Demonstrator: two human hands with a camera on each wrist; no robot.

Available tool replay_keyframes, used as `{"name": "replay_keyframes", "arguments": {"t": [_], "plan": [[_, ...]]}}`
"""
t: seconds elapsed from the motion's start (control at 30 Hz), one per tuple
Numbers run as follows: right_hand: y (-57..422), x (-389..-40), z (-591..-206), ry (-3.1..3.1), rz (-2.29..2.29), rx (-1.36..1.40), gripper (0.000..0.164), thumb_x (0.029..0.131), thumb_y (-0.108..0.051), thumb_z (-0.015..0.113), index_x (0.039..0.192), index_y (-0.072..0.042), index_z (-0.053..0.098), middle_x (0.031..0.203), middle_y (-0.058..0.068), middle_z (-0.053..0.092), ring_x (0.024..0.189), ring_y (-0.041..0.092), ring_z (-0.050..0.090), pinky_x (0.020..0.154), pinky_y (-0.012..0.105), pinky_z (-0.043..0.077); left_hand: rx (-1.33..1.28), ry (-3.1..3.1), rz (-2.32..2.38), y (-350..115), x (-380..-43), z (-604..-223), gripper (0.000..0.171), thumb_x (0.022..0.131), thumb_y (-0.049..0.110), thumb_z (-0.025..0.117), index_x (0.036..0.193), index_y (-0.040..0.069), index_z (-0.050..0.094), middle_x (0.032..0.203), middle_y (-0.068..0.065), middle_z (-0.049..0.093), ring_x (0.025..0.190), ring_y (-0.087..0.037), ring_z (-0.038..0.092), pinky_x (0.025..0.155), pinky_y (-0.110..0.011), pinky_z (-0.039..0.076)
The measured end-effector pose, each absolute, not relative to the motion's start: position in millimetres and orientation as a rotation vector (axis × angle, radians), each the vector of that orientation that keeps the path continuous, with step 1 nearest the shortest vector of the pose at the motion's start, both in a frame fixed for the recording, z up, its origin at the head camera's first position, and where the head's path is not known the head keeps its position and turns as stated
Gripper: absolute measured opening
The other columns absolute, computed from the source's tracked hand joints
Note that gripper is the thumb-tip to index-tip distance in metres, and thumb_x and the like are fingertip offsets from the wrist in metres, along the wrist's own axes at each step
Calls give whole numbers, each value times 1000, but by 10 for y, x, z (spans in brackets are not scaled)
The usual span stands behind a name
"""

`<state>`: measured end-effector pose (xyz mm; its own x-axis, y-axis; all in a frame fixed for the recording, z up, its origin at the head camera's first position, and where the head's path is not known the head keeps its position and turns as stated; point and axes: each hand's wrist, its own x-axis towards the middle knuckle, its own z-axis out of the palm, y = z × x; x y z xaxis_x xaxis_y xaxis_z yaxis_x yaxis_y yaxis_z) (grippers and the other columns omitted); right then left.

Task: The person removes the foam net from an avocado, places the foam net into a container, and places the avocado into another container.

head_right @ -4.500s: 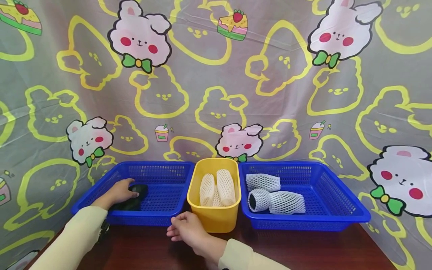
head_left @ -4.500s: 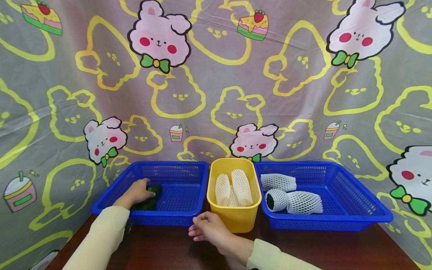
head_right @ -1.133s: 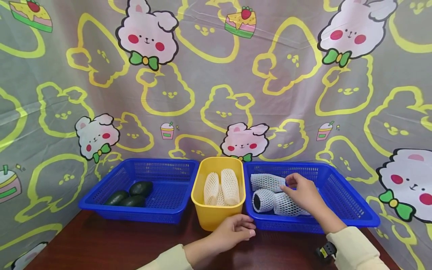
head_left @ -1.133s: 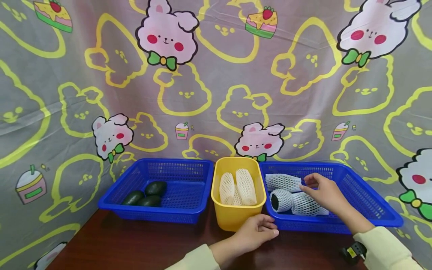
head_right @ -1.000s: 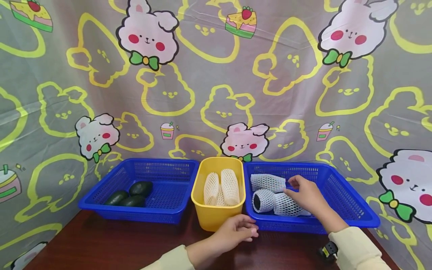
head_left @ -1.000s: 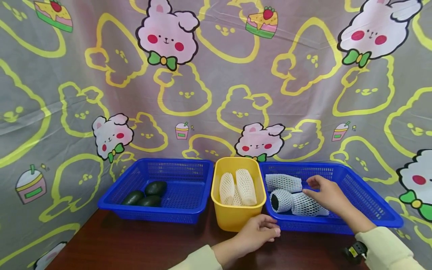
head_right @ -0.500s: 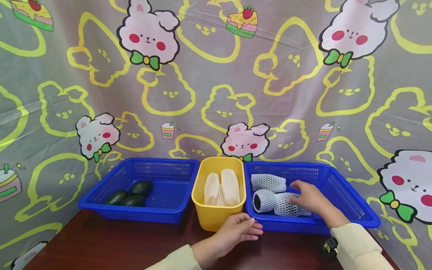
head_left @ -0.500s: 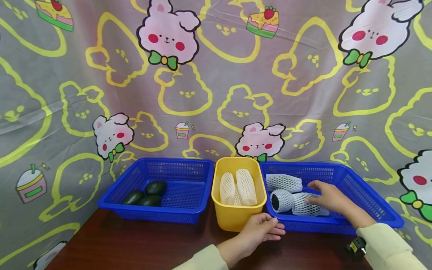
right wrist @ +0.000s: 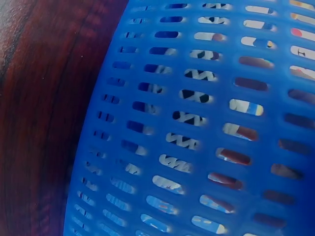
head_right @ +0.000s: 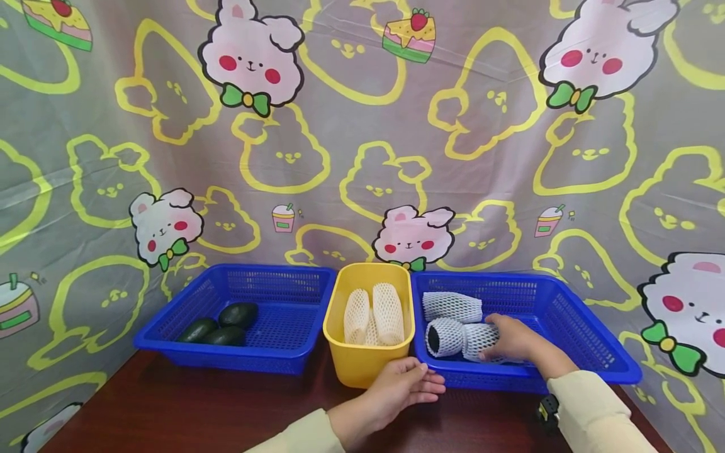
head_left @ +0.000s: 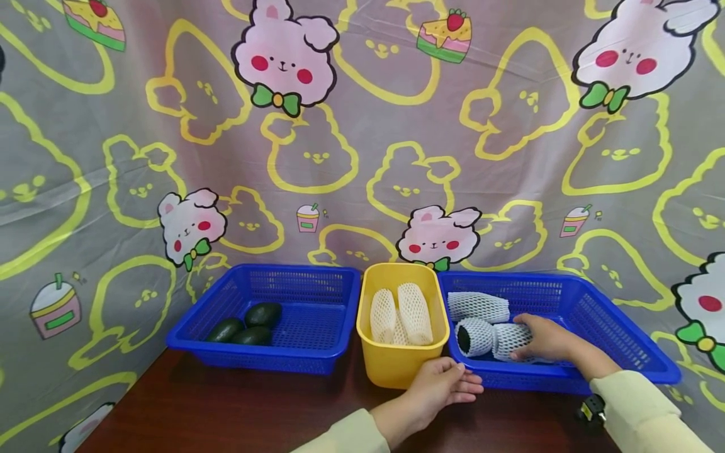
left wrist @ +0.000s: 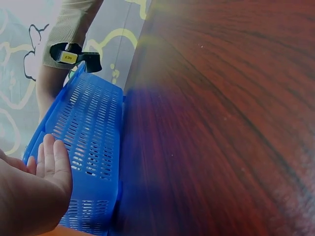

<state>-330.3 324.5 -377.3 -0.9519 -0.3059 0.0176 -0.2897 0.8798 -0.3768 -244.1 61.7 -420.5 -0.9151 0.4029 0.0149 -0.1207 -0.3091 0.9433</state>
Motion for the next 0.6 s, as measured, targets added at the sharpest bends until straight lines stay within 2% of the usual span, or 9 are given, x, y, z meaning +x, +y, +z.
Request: {"name": "replay_keyframes", "arguments": {"t": [0.13,0.4,0.6], "plan": [[3243,-3316,-3802,2980,-563,-460,85,67,-26,89,125,18,46,120,36,53,112,54,48,91,62,38,360,1610,2272,619,-2441,-4199,19,101,5,45,87,-2,57,99,-30,67,91,-36,69,78,-41,55],[3257,-3357,-3890,3009,-507,-556,79,59,-7,88,123,17,47,115,34,56,108,52,51,90,61,39,363,1596,2278,621,-2443,-4202,20,101,6,46,87,-2,57,98,-30,67,90,-35,69,78,-41,55],[3253,-3388,-3903,3030,-453,-595,73,57,-1,86,119,14,50,107,27,59,101,46,56,86,58,43,352,1595,2278,624,-2454,-4208,20,101,6,46,87,-2,58,95,-26,68,89,-35,69,78,-41,55]]}}
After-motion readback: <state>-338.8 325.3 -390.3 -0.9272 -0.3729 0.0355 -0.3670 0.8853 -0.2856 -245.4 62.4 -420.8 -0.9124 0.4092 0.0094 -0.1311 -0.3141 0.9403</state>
